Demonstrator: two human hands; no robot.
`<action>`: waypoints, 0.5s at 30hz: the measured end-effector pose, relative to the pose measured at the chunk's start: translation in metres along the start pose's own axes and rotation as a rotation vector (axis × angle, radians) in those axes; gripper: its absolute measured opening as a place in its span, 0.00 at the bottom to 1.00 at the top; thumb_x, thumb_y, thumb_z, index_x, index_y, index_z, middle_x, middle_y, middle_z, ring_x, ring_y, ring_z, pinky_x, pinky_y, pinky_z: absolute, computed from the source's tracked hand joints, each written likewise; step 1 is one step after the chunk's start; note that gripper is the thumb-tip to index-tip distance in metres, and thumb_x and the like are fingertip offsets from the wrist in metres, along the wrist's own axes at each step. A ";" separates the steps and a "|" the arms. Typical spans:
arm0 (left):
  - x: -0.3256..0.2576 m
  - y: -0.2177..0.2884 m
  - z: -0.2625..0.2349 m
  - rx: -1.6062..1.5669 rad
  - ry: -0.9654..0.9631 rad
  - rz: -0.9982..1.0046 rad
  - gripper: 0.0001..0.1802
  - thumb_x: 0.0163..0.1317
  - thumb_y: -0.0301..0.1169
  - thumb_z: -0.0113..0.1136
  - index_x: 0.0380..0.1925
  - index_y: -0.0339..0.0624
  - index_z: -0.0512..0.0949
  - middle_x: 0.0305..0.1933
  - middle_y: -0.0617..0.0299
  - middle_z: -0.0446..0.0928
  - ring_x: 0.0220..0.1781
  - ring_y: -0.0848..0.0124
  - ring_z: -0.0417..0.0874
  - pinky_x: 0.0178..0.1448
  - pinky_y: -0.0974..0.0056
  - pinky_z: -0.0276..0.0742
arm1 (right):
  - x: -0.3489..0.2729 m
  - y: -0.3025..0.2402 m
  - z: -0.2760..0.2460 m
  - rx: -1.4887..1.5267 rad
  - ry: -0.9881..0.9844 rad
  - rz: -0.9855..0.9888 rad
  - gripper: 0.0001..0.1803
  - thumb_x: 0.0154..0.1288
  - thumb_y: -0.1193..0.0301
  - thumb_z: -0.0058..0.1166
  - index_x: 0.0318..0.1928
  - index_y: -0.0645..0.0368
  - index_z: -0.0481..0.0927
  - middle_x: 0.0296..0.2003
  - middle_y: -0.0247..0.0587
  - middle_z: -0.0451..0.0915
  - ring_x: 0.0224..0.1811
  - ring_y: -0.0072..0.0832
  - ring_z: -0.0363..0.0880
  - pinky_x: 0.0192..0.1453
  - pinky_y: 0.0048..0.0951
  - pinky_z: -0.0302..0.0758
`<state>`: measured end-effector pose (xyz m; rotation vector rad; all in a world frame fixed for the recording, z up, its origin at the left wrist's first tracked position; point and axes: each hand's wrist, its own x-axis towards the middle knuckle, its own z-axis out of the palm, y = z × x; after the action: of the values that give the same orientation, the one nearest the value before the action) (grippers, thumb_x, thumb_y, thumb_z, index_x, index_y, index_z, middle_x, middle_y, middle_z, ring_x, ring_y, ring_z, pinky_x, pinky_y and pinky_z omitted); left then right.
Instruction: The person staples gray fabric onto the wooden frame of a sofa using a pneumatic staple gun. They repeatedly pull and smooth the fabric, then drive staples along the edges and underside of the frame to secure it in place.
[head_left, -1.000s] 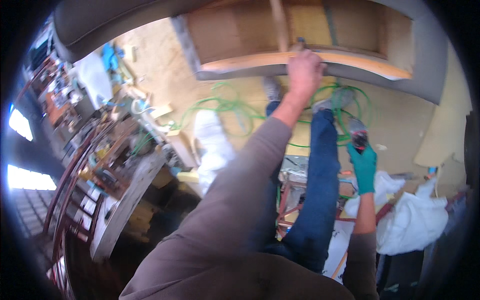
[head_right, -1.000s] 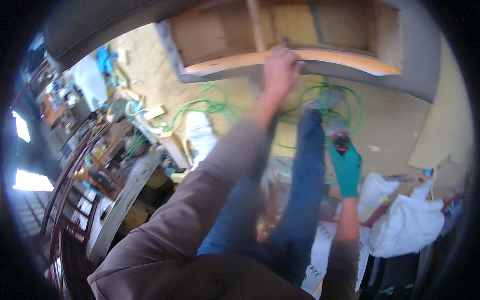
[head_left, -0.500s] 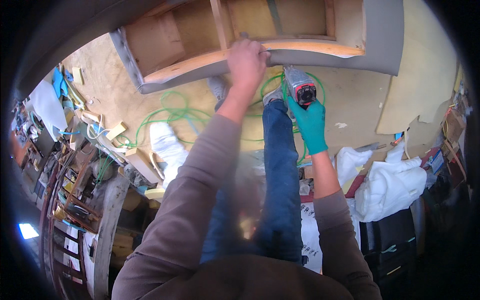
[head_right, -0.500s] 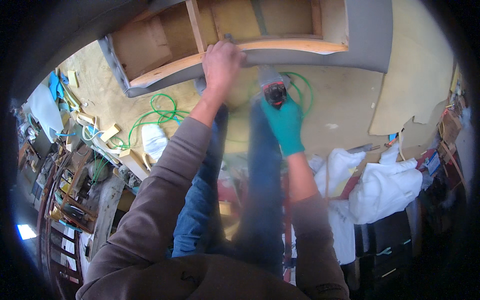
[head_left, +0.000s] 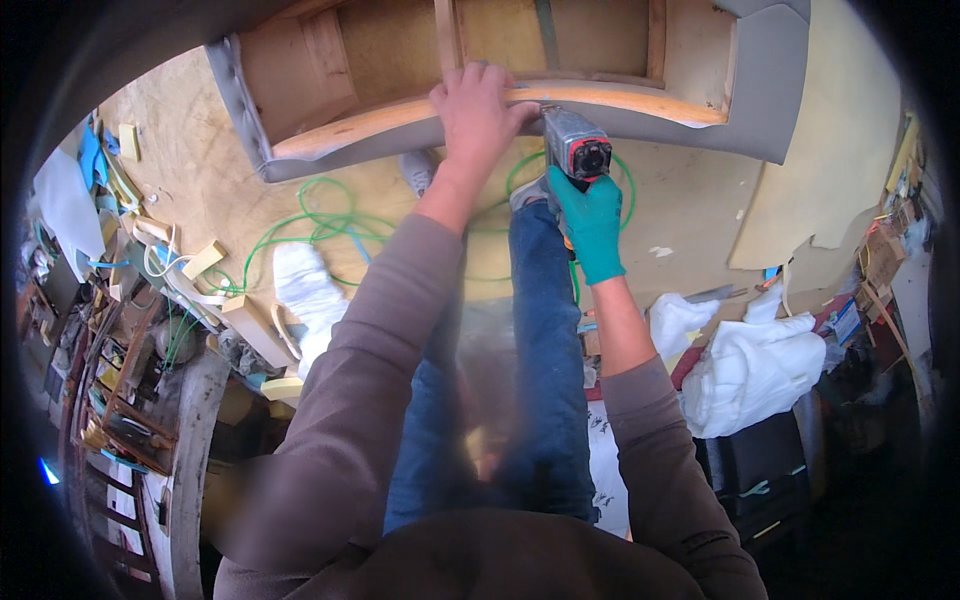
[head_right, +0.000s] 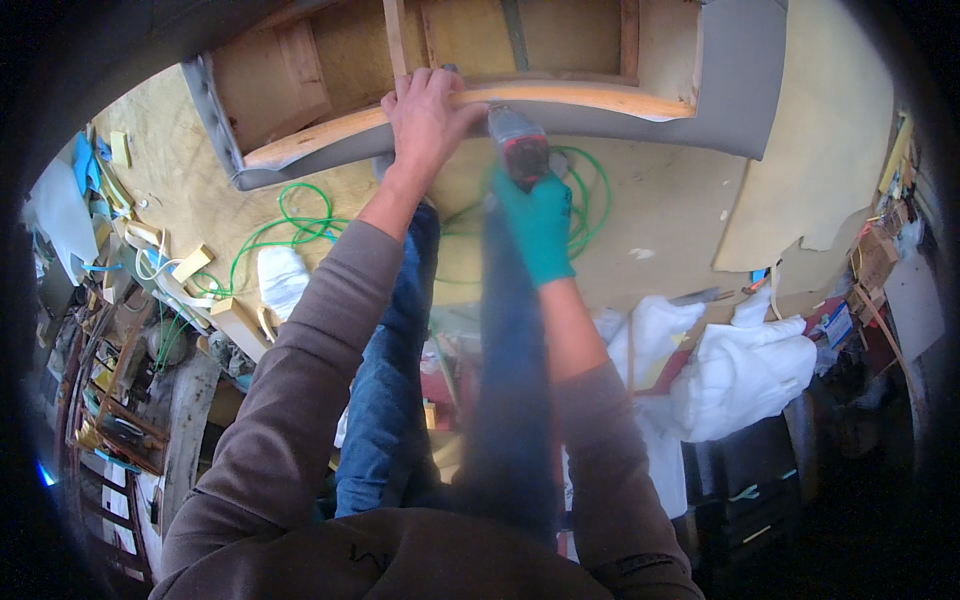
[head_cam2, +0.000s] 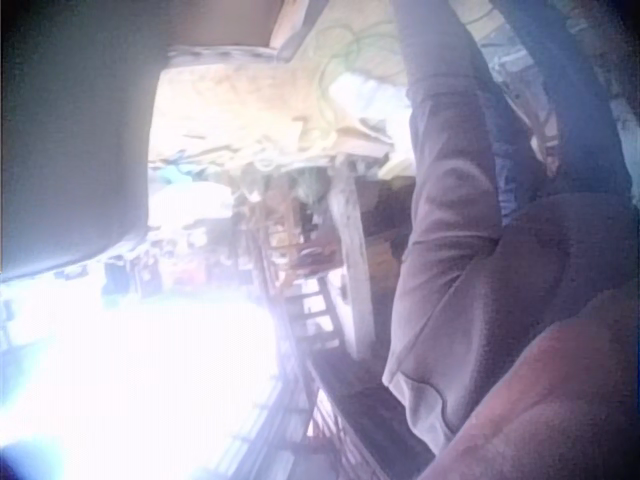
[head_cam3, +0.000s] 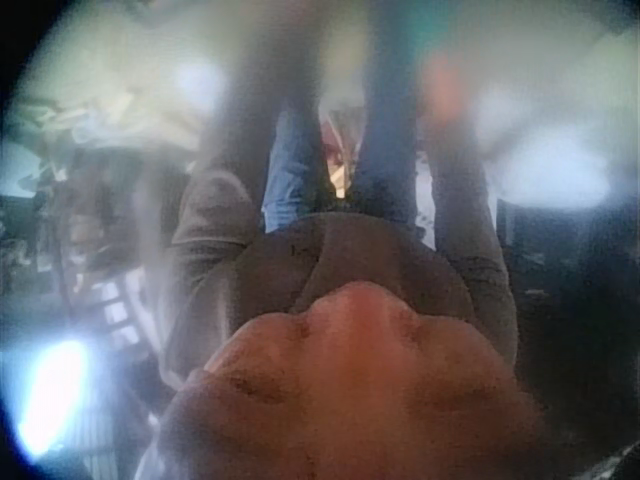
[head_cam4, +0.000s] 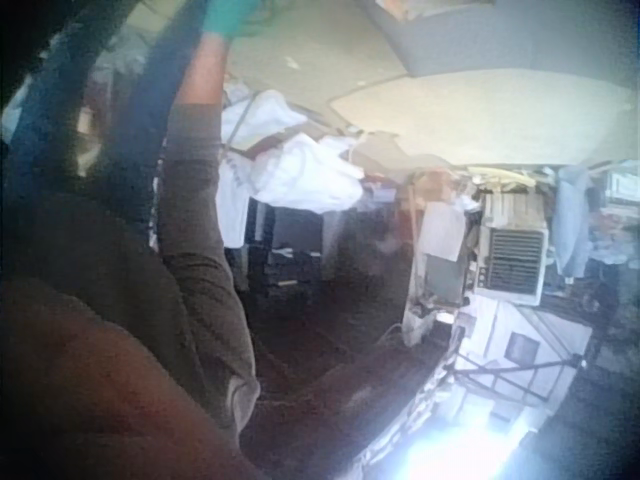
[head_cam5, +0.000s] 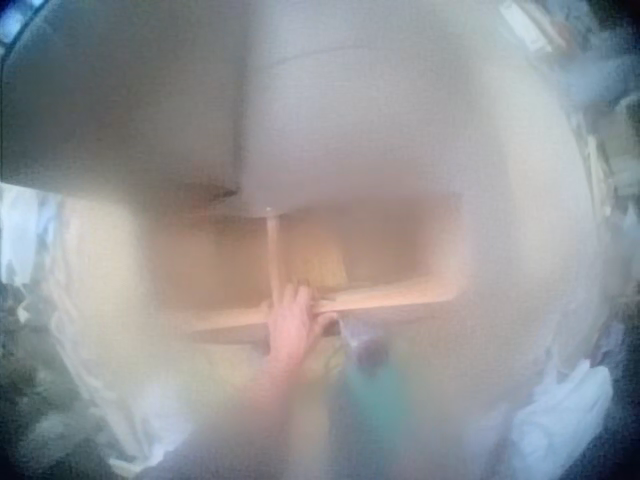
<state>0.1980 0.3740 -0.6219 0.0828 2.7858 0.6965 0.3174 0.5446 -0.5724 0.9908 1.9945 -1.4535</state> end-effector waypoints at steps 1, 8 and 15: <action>-0.001 -0.002 0.002 -0.017 0.001 0.007 0.25 0.54 0.50 0.83 0.45 0.51 0.86 0.52 0.61 0.83 0.63 0.54 0.78 0.68 0.44 0.66 | 0.000 -0.002 0.001 -0.007 0.008 -0.005 0.15 0.70 0.64 0.75 0.43 0.66 0.91 0.28 0.34 0.88 0.28 0.21 0.84 0.32 0.30 0.76; -0.003 -0.013 0.006 -0.106 0.029 0.098 0.21 0.57 0.47 0.80 0.45 0.51 0.86 0.50 0.63 0.85 0.61 0.53 0.79 0.68 0.44 0.65 | -0.001 -0.023 0.004 -0.038 0.089 -0.185 0.19 0.70 0.64 0.75 0.52 0.65 0.89 0.38 0.39 0.91 0.37 0.27 0.88 0.43 0.35 0.83; -0.001 -0.014 0.005 -0.105 0.013 0.138 0.20 0.57 0.46 0.80 0.44 0.52 0.86 0.49 0.64 0.84 0.61 0.55 0.79 0.67 0.45 0.65 | -0.003 -0.036 0.008 -0.181 0.071 -0.161 0.19 0.71 0.63 0.72 0.52 0.66 0.89 0.40 0.45 0.92 0.39 0.31 0.90 0.46 0.38 0.83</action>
<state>0.2003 0.3637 -0.6327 0.2521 2.7699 0.8788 0.2905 0.5299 -0.5509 0.8321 2.2569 -1.3051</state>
